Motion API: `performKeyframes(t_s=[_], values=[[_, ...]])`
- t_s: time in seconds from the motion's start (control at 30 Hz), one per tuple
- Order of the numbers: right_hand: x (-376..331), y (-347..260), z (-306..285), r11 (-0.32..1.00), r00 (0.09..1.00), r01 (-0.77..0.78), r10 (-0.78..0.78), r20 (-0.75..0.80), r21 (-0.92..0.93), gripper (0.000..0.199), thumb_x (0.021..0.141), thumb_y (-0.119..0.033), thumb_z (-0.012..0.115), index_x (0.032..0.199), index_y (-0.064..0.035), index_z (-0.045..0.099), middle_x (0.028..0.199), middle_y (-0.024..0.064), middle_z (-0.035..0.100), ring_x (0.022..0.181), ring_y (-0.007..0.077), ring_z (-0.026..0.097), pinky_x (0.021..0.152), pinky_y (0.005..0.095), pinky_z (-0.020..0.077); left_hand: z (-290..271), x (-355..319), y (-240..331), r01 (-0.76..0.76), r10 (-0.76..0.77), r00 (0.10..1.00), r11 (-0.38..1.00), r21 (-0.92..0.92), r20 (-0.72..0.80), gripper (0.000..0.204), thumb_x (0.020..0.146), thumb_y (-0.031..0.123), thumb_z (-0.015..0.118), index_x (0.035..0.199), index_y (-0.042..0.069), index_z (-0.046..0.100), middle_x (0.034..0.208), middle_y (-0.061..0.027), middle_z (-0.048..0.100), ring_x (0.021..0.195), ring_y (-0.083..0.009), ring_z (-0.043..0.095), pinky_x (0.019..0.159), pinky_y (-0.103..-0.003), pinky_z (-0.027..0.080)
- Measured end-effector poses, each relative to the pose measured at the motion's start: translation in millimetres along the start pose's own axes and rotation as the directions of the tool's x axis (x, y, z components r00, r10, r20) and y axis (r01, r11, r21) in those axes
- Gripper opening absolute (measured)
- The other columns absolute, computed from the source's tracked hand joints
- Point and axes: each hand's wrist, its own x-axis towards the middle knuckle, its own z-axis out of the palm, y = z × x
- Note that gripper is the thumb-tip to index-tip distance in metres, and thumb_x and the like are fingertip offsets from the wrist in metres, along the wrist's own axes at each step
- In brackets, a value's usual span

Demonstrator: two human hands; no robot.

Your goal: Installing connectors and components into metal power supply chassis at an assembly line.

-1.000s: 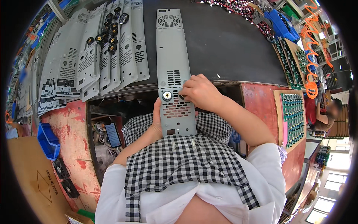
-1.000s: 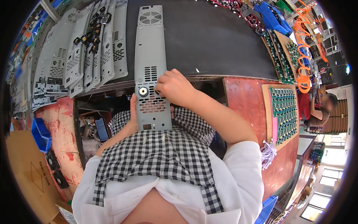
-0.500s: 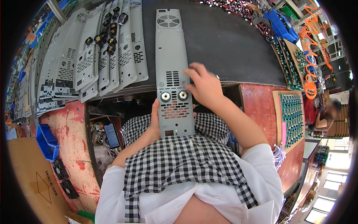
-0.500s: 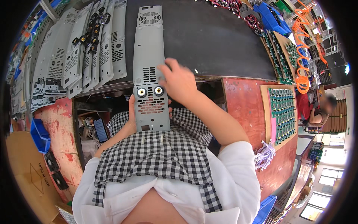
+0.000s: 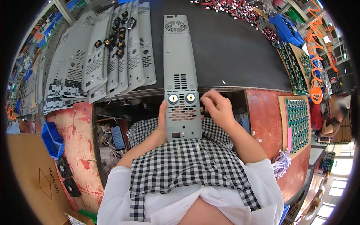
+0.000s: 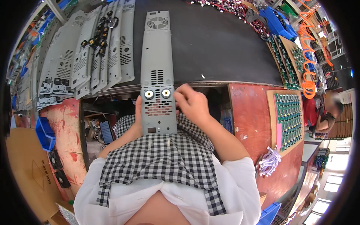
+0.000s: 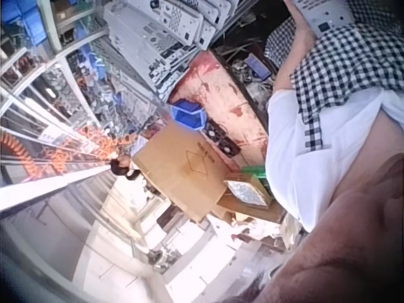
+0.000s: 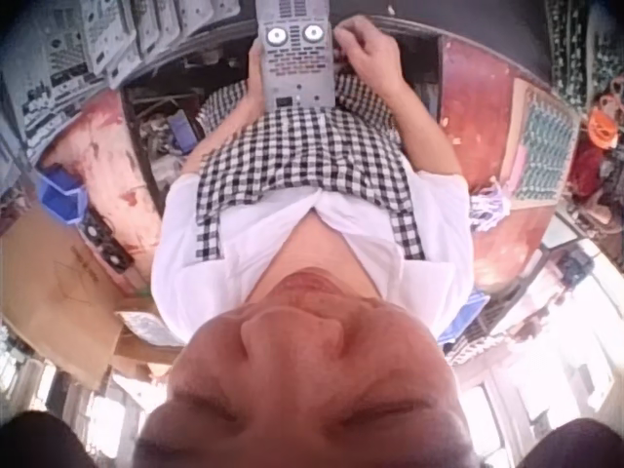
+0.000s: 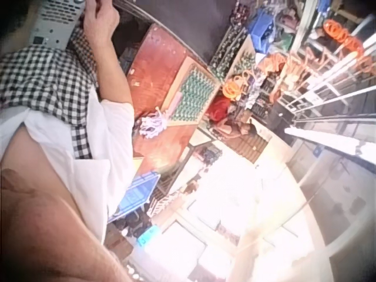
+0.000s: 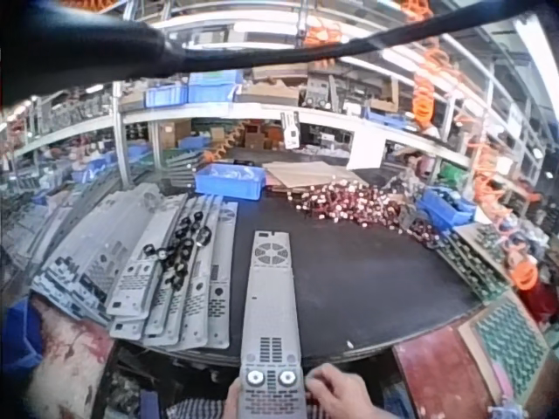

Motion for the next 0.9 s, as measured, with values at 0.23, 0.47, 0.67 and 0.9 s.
performKeyframes(t_s=[0.23,0.47,0.67,0.9], values=[[-6.9,53.7,8.1,0.949,0.991,-0.118,0.134,-0.032,0.292,0.035,0.086,-0.005,0.050,0.119,0.0027,0.046,0.093,0.0070,0.060,0.082,0.0110,0.056,0.074,0.0248,0.0454,19.5,31.9,0.4,0.053,-0.011,0.979,0.977,0.204,-0.201,0.066,0.090,0.058,0.025,0.129,0.006,0.039,0.125,-0.0135,0.048,0.112,-0.0266,0.050,0.095,-0.042,0.041],[-11.8,95.4,-104.7,0.941,0.946,-0.187,0.250,-0.207,0.282,0.032,0.085,-0.004,0.052,0.116,0.0035,0.052,0.085,0.0070,0.064,0.074,0.0091,0.058,0.068,0.0248,0.0468,23.2,24.0,42.8,-0.056,0.639,0.741,-0.247,0.967,0.206,0.034,0.071,0.012,0.071,0.099,0.002,0.056,0.084,-0.0085,0.059,0.073,-0.0168,0.057,0.063,-0.028,0.048],[-26.0,160.9,-237.1,0.936,0.843,-0.350,0.334,-0.421,0.041,0.037,0.083,-0.017,0.059,0.115,0.0000,0.055,0.084,0.0077,0.065,0.075,0.0125,0.059,0.069,0.0273,0.0475,29.4,29.8,85.5,0.163,0.488,0.733,-0.803,0.573,0.475,0.050,0.073,0.015,0.068,0.115,0.000,0.046,0.116,-0.0201,0.042,0.105,-0.0374,0.042,0.089,-0.043,0.036],[-16.6,242.5,-347.4,0.827,0.812,-0.474,0.278,-0.513,-0.302,0.032,0.081,-0.028,0.061,0.109,-0.0133,0.062,0.089,0.0095,0.066,0.080,0.0204,0.063,0.073,0.0337,0.0484,0.8,54.2,101.4,0.452,0.670,0.675,-0.707,0.543,0.310,0.054,0.075,0.012,0.064,0.121,-0.002,0.039,0.115,-0.0228,0.041,0.106,-0.0397,0.041,0.089,-0.045,0.035]])
